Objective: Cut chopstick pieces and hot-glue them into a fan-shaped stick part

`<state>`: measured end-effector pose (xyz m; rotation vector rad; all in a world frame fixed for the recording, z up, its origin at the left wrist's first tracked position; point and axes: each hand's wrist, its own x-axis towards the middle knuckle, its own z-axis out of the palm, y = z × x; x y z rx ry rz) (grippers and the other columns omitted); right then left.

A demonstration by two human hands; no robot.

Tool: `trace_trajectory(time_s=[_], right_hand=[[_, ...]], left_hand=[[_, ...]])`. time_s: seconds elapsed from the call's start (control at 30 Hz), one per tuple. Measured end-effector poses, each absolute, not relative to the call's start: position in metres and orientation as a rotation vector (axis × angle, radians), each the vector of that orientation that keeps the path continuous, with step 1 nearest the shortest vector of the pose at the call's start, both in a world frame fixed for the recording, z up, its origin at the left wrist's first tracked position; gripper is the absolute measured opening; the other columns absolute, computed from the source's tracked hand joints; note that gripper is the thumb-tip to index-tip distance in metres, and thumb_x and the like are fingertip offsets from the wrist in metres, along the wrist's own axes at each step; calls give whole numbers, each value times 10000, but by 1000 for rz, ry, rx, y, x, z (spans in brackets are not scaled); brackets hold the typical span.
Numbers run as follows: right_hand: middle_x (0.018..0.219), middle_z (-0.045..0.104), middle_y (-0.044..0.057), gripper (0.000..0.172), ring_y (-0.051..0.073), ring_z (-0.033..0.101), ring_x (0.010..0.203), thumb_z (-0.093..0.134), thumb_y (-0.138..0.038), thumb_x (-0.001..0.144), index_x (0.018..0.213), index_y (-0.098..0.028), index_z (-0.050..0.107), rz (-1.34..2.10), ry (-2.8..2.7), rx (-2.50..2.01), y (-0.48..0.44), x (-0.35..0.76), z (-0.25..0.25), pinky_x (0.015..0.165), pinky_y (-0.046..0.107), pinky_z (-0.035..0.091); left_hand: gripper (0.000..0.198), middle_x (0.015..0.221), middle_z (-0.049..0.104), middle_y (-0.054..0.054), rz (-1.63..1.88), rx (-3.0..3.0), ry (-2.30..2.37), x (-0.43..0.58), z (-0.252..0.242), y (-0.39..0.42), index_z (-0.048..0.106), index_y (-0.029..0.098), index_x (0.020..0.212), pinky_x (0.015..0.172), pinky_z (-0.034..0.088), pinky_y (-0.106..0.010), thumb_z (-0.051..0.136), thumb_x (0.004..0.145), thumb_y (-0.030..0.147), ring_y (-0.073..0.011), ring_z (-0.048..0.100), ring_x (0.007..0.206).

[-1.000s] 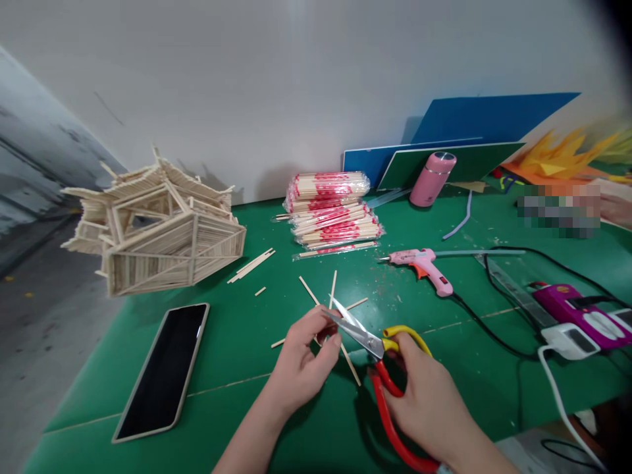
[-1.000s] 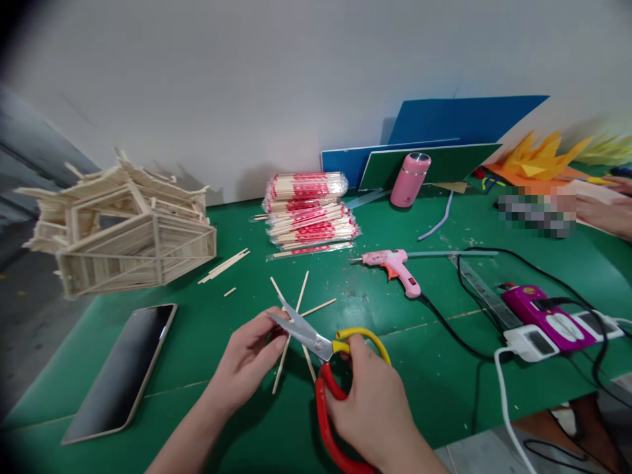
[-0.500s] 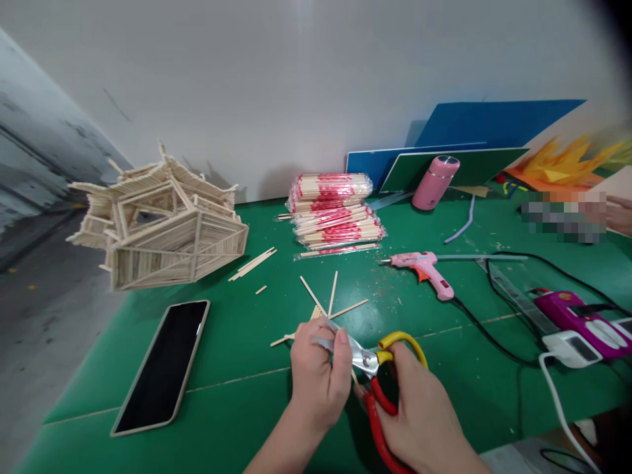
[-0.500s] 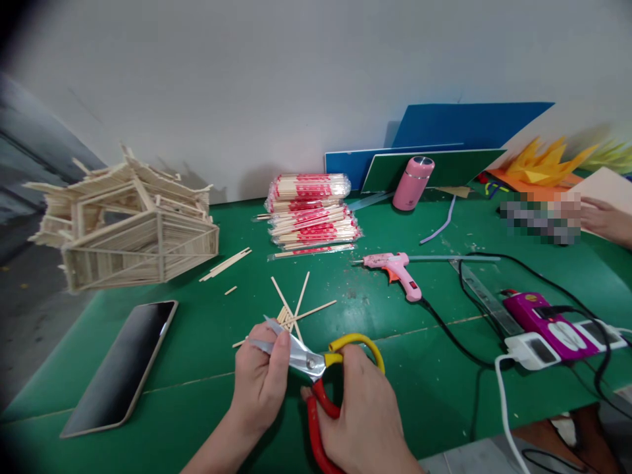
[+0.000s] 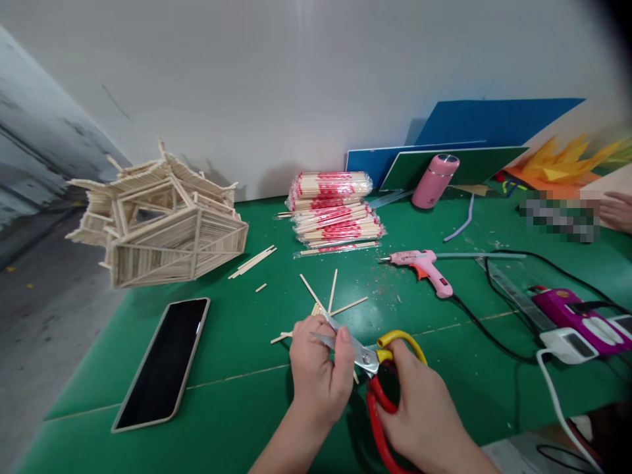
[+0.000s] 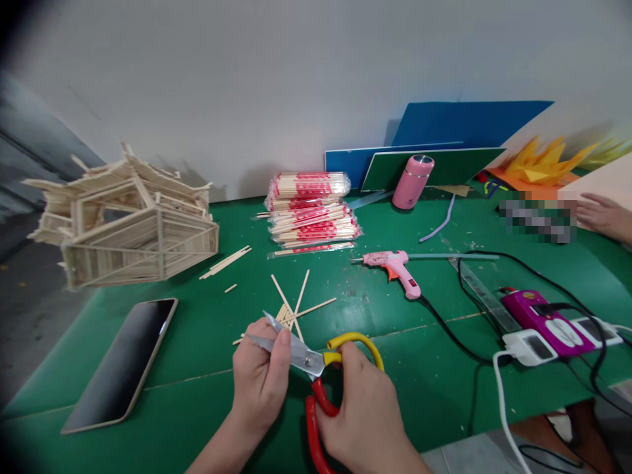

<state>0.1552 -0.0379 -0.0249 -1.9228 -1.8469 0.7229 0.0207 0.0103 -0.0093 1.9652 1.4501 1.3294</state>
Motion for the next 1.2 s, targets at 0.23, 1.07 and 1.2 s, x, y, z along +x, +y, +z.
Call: trace_trajectory(time_s=[0.23,1.07,1.2], right_hand=[[752,604,29,243,200,577,656,514,-227,622,845,-217,419,781,-1786,-1909,-37,154,-24,558,278,408],[661,568,-10,289,173,543,567,481,-128,561,826,-221,415,729,-1730,-1813,-38,151,-45,495,252,388],[669,583,-4,254,170,559,581,471,-133,600,832,-219,414,804,-1726,-1803,-40,152,-47,509,246,397]], left_hand=[[268,551,434,11,1373,1945,1513,24,-13,11,382,194,526,577,337,-282,403,793,206,-122,440,555],[267,528,430,4,1393,2062,1618,26,-17,14,368,197,493,548,324,-276,406,757,192,-131,432,551],[263,515,416,11,1400,2078,1616,26,-18,14,373,196,495,545,314,-276,415,754,193,-129,421,544]])
